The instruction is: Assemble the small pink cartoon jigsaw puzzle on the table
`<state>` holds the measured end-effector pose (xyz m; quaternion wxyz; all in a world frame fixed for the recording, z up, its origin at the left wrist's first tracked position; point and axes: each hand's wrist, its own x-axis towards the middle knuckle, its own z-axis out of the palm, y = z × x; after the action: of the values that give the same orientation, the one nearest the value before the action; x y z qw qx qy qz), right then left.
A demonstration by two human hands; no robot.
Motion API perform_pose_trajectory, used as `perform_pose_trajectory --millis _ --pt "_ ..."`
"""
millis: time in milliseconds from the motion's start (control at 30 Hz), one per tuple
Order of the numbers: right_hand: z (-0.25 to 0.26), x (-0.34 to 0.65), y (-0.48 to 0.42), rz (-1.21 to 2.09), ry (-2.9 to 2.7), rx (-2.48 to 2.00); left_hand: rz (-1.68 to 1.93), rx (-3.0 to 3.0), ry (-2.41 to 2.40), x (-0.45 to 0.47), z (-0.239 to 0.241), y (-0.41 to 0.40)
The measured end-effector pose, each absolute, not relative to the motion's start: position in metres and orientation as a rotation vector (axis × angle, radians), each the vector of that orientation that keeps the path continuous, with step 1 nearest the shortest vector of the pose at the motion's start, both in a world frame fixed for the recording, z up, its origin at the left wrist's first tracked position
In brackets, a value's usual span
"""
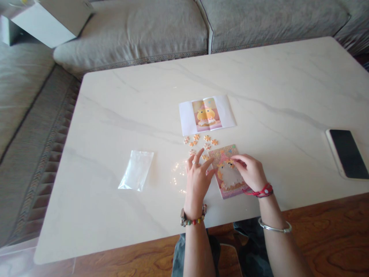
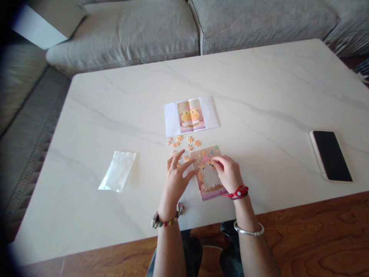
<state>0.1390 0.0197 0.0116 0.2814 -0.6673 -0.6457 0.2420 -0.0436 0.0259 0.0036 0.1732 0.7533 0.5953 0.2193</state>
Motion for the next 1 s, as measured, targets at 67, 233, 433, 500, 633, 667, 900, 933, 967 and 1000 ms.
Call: perform_pose_trajectory --millis 67,233,433,500,633,667,900,933,967,1000 --pt "0.013 0.141 0.019 0.652 -1.730 -1.787 0.622 2.133 1.698 -0.043 0.004 0.026" --pt "0.014 0.146 0.019 0.648 -1.737 -1.796 0.620 2.120 1.711 -0.044 0.001 0.027" --pt "0.011 0.144 0.019 0.644 -1.755 -1.779 0.610 2.098 1.706 -0.044 -0.001 0.026" --pt "0.010 0.141 0.020 0.623 -1.773 -1.781 0.614 2.097 1.702 -0.044 -0.001 0.026" --pt "0.009 0.136 0.020 0.606 -1.777 -1.752 0.607 2.090 1.710 -0.045 -0.001 0.026" --pt "0.010 0.134 0.020 0.610 -1.769 -1.743 0.609 2.090 1.712 -0.045 -0.001 0.026" --pt "0.010 0.130 0.019 0.691 -1.719 -1.711 0.630 2.080 1.713 -0.045 -0.003 0.026" --pt "0.011 0.130 0.019 0.696 -1.713 -1.711 0.633 2.078 1.715 -0.045 -0.003 0.026" --pt "0.011 0.129 0.019 0.700 -1.708 -1.712 0.636 2.077 1.718 -0.045 -0.003 0.026" --pt "0.011 0.129 0.019 0.703 -1.705 -1.715 0.639 2.078 1.721 -0.045 -0.003 0.026"
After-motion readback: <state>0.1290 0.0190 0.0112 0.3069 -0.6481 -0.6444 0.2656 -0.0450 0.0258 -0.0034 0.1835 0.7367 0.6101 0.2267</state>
